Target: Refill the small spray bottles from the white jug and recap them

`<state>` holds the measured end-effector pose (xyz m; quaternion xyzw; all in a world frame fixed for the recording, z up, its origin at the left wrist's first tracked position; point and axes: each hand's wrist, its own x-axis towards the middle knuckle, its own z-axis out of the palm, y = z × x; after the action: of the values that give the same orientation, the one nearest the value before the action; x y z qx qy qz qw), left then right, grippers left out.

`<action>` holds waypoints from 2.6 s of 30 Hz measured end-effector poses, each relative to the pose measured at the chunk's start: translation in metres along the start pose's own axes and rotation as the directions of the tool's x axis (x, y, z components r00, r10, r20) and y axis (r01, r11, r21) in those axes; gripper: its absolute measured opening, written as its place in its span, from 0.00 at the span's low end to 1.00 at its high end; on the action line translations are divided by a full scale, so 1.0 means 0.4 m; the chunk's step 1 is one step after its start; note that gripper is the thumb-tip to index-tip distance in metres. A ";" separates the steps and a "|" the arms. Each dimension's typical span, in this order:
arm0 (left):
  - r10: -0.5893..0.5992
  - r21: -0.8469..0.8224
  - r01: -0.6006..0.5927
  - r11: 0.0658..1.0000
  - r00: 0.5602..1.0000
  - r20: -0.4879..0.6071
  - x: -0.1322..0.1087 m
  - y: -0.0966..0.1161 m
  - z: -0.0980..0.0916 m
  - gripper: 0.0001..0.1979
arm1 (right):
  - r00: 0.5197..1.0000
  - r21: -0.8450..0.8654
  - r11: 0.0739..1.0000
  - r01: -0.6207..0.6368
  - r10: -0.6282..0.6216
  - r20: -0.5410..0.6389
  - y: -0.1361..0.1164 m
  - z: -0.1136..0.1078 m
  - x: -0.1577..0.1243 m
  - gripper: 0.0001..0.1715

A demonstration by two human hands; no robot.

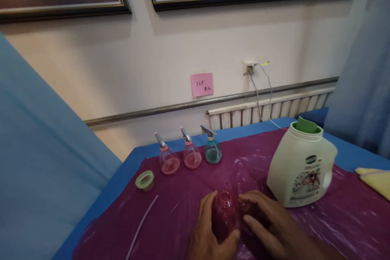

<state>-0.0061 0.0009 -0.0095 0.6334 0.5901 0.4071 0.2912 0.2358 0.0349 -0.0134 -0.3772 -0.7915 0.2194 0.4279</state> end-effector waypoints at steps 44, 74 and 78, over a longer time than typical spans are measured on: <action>-0.048 0.011 0.047 0.999 0.998 0.046 -0.006 0.010 -0.001 0.44 | 0.985 0.105 0.991 -0.085 0.068 0.158 0.001 -0.004 0.009 0.18; -0.149 0.028 0.146 0.989 0.982 0.119 -0.013 0.065 -0.024 0.49 | 0.994 0.090 0.995 -0.048 0.038 0.104 0.013 -0.005 0.014 0.15; -0.161 0.025 0.159 0.987 0.978 0.131 -0.010 0.077 -0.023 0.51 | 0.995 0.053 0.998 -0.040 0.035 0.094 0.020 -0.016 0.010 0.15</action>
<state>0.0020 -0.0082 0.0205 0.6115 0.6214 0.3352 0.3571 0.2431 0.0432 -0.0130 -0.3695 -0.7969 0.2664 0.3967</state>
